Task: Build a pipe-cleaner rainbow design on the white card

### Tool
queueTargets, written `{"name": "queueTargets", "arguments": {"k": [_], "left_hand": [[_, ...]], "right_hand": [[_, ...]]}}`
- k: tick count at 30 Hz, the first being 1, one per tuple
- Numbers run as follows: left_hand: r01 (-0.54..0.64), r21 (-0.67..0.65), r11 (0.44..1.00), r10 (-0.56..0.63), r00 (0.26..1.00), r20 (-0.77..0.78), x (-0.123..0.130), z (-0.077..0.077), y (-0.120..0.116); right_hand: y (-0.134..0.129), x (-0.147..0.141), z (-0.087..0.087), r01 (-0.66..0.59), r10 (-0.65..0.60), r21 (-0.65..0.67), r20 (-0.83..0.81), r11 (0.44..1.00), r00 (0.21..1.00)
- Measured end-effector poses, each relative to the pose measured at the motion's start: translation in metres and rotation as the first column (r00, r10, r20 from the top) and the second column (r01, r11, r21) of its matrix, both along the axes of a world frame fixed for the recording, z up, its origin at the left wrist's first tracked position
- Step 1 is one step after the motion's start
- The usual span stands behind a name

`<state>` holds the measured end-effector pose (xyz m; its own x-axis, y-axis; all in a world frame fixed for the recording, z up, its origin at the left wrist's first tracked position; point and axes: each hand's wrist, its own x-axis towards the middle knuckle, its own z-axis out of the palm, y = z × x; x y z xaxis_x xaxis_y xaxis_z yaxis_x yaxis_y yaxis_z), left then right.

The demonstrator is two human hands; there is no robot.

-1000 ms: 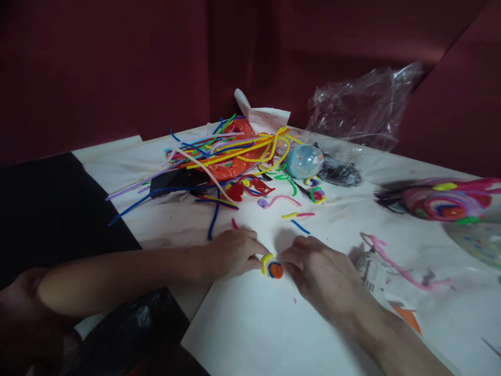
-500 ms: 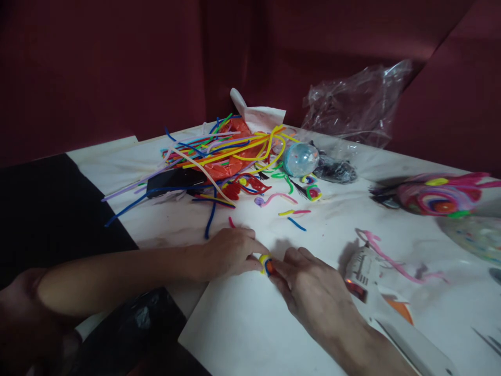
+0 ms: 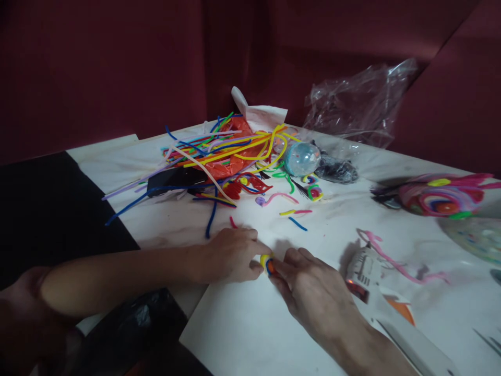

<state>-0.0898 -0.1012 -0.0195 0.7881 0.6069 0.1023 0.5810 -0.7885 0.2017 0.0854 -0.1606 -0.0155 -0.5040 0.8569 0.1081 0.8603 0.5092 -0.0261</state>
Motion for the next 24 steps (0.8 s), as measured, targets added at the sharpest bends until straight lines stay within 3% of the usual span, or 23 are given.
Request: {"name": "queueTargets", "arguments": {"k": [10,18,24], "left_hand": [[0.006,0.055,0.998,-0.006,1.000,0.002,-0.004,0.000,-0.001],[0.017,0.086,0.996,-0.018,1.000,0.005,-0.006,-0.003,-0.001],[0.068,0.049,0.996,-0.070,0.997,0.036,-0.008,-0.002,0.003]], "right_hand": [[0.001,-0.001,0.004,0.012,-0.006,0.124,-0.048,0.992,0.999],[0.009,-0.002,0.001,0.065,-0.065,-0.037,0.003,0.997,0.998],[0.009,0.000,0.000,0.061,-0.061,-0.032,0.010,0.998,0.998]]}}
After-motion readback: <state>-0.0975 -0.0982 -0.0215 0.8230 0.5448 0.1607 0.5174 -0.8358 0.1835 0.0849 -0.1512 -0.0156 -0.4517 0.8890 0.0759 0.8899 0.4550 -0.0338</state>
